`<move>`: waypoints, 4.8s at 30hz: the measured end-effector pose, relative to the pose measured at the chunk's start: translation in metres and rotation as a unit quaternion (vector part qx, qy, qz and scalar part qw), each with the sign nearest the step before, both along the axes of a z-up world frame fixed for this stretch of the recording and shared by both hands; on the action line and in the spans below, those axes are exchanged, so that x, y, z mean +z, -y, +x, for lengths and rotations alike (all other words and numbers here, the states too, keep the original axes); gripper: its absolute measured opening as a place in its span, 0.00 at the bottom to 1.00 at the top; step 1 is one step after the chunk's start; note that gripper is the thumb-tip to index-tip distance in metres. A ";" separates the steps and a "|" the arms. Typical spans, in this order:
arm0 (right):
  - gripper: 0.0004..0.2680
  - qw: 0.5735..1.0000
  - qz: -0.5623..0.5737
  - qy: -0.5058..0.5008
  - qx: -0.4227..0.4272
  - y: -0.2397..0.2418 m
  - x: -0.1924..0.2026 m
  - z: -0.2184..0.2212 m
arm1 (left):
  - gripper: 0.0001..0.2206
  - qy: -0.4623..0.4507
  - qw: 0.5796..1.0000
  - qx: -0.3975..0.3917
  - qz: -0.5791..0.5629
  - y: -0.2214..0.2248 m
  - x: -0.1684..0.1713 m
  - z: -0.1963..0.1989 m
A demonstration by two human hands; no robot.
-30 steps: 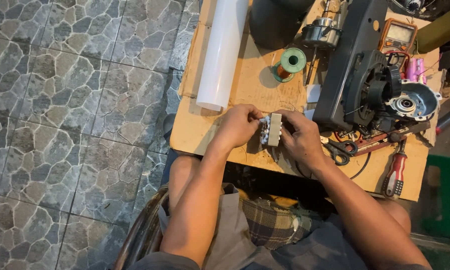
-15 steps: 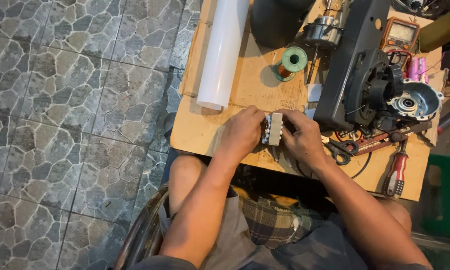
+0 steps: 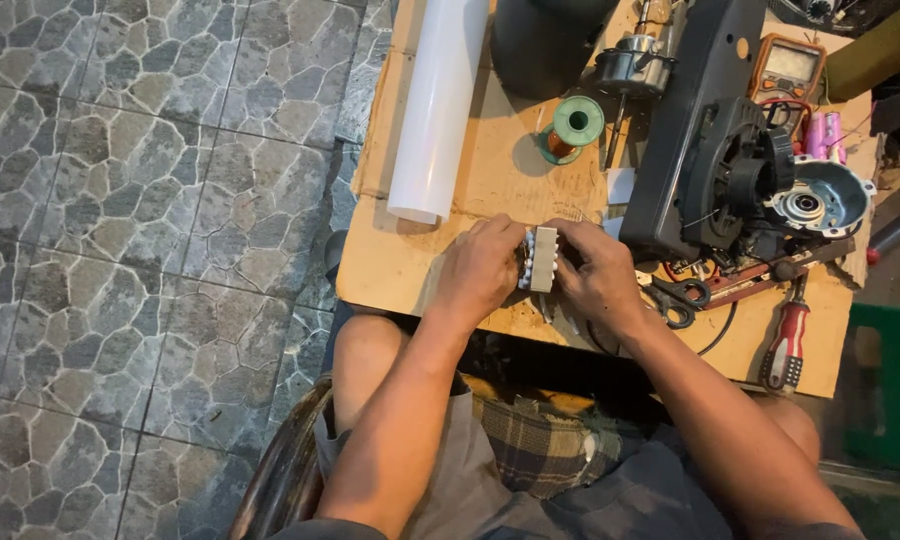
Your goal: Securing and organizing the copper wire connections on an electric motor stator using hands and a small tool.
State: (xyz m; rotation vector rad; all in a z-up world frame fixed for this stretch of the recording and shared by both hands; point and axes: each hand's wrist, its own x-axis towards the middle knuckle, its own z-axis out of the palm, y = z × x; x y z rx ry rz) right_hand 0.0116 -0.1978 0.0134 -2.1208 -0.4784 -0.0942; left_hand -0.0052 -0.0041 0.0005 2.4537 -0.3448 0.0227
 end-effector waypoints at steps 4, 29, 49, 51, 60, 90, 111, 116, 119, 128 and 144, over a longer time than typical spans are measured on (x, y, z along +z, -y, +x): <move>0.11 1.000 -0.006 0.005 0.008 0.000 0.004 0.000 | 0.05 0.012 1.000 0.008 -0.008 0.000 0.006 0.001; 0.05 0.995 0.027 -0.091 0.008 0.016 0.012 0.008 | 0.12 -0.108 0.972 0.119 -0.171 0.006 0.019 0.003; 0.10 0.973 -0.225 -0.017 0.048 0.059 0.049 -0.009 | 0.11 -0.107 0.968 0.125 -0.191 0.006 0.018 0.003; 0.07 0.925 -0.339 -0.158 0.067 0.076 0.062 -0.009 | 0.11 -0.122 0.962 0.132 -0.204 0.007 0.017 0.003; 0.04 0.873 -0.464 -0.115 0.099 0.078 0.022 -0.008 | 0.11 -0.118 0.967 0.138 -0.177 0.010 0.026 0.000; 0.06 0.949 -0.304 -0.026 0.084 0.082 0.029 -0.006 | 0.09 -0.081 0.980 0.096 -0.151 0.009 0.027 0.003; 0.05 0.949 -0.306 -0.007 0.069 0.084 0.027 -0.007 | 0.09 -0.155 0.956 0.132 -0.212 -0.001 0.013 0.005; 0.04 0.950 -0.307 0.002 0.062 0.081 0.017 -0.006 | 0.09 -0.151 0.955 0.139 -0.216 -0.005 0.004 0.005; 0.04 0.950 -0.306 0.007 0.059 0.079 0.016 -0.008 | 0.08 -0.150 0.953 0.139 -0.221 -0.002 0.007 0.004; 0.03 0.952 -0.299 0.024 0.052 0.078 0.021 -0.009 | 0.10 -0.151 0.950 0.141 -0.236 -0.004 0.001 0.004; 0.03 0.950 -0.303 0.056 0.050 0.075 0.021 -0.012 | 0.11 -0.132 0.955 0.140 -0.227 -0.008 -0.006 0.006</move>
